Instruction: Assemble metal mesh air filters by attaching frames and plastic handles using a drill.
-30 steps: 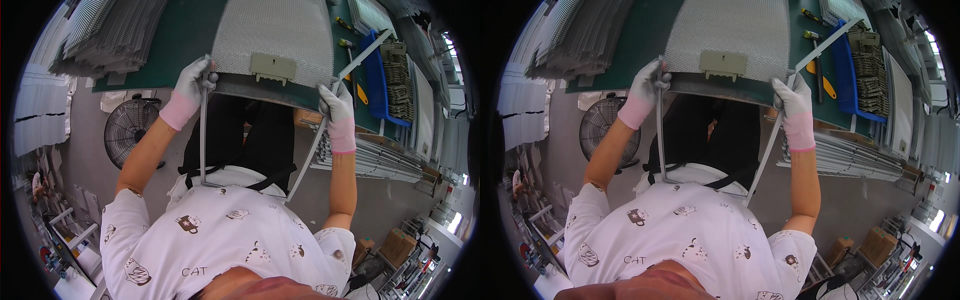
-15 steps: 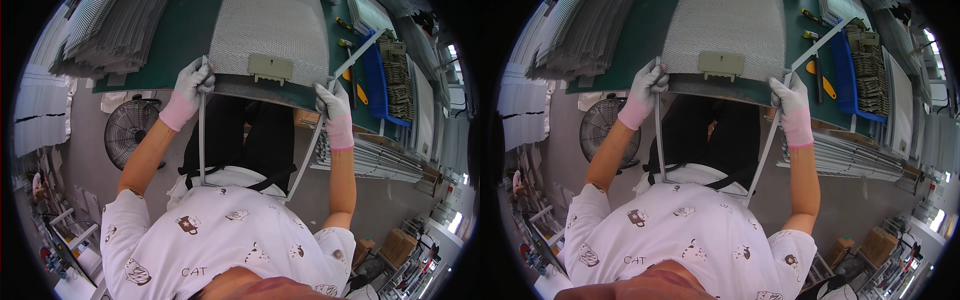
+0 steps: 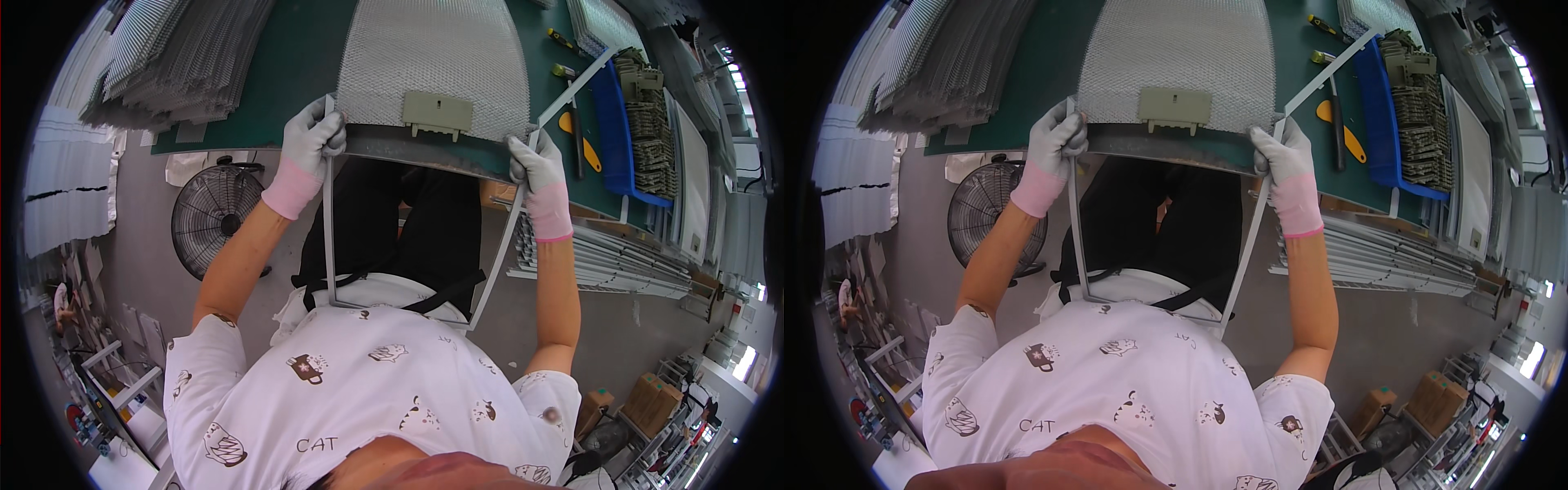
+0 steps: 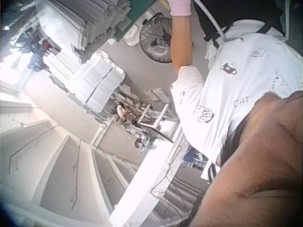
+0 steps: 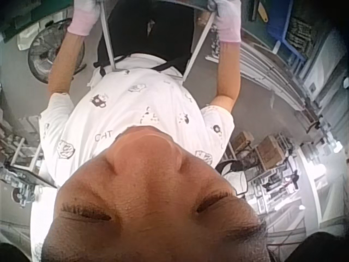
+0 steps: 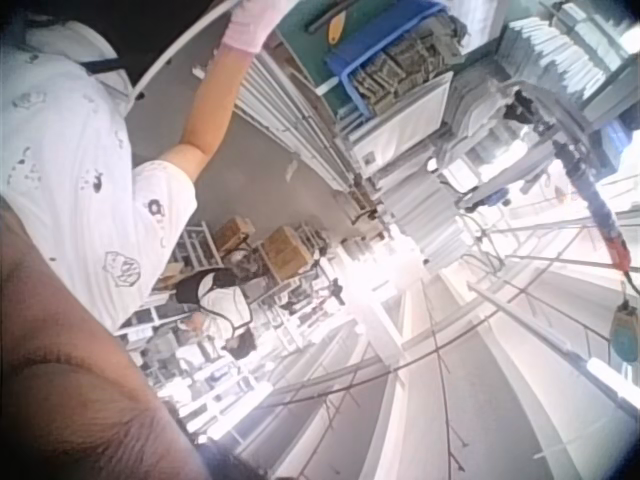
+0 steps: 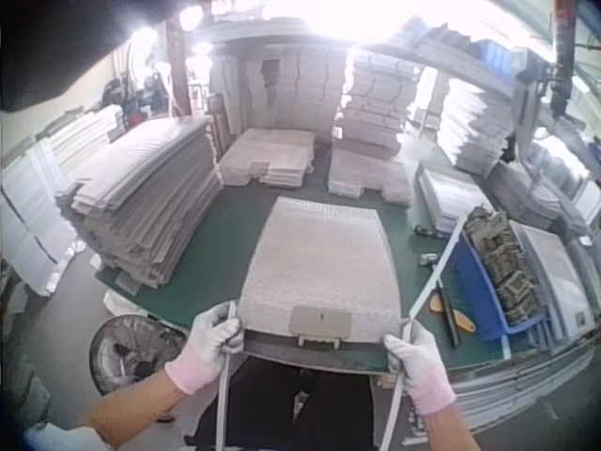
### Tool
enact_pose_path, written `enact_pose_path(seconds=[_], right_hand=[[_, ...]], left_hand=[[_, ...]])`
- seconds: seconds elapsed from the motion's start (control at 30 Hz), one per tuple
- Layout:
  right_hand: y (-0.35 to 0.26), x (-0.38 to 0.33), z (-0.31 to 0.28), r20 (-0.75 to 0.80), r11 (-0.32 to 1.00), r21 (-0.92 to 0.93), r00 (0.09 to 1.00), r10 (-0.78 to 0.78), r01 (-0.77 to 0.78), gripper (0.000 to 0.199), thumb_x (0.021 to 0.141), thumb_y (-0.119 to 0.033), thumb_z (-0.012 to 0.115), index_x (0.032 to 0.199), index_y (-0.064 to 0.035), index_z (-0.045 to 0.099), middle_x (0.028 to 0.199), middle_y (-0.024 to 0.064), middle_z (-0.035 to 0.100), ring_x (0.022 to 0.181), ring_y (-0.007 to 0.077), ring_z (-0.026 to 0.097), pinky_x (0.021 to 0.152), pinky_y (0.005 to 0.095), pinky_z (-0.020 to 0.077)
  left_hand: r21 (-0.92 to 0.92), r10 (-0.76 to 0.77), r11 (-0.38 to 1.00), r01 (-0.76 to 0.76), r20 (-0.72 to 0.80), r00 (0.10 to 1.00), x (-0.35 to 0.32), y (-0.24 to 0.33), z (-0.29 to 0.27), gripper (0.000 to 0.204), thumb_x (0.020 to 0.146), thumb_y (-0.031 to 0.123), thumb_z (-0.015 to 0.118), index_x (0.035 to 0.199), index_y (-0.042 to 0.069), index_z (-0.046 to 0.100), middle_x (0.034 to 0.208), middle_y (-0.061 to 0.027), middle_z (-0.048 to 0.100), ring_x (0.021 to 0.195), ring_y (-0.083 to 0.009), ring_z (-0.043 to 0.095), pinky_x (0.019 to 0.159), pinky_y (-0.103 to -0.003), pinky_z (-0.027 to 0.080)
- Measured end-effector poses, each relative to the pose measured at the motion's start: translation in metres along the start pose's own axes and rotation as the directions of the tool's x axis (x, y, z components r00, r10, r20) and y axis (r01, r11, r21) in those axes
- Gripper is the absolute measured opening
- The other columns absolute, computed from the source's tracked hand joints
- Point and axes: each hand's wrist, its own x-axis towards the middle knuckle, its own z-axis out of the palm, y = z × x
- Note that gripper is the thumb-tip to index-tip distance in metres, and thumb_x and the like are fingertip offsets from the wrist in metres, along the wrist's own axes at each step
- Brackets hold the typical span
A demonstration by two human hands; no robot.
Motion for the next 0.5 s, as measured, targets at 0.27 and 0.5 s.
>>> enact_pose_path(seconds=[0.27, 0.5], right_hand=[[0.002, 0.002, 0.002, 0.015, 1.0, 0.006, 0.999, -0.031, 0.031, 0.02, 0.085, -0.005, 0.063, 0.099, 0.0018, 0.05, 0.06, -0.001, 0.044, 0.045, 0.0059, 0.039, 0.042, 0.0214, 0.0306], [-0.003, -0.002, 0.002, -0.001, 0.999, -0.012, 0.999, -0.034, 0.034, 0.021, 0.084, -0.005, 0.063, 0.099, 0.0029, 0.05, 0.059, -0.001, 0.044, 0.044, 0.0058, 0.039, 0.042, 0.0208, 0.0304]], left_hand=[[0.023, -0.038, 0.999, 0.038, 0.012, 0.999, 0.001, -0.002, -0.004, 0.027, 0.09, 0.015, 0.056, 0.108, -0.003, 0.049, 0.08, 0.0003, 0.045, 0.061, -0.0046, 0.04, 0.049, -0.018, 0.03], [0.113, -0.013, 0.993, 0.026, -0.115, 0.993, -0.003, 0.006, 0.015, 0.025, 0.092, 0.022, 0.056, 0.102, -0.001, 0.054, 0.077, 0.0016, 0.046, 0.061, -0.0033, 0.042, 0.05, -0.017, 0.033]])
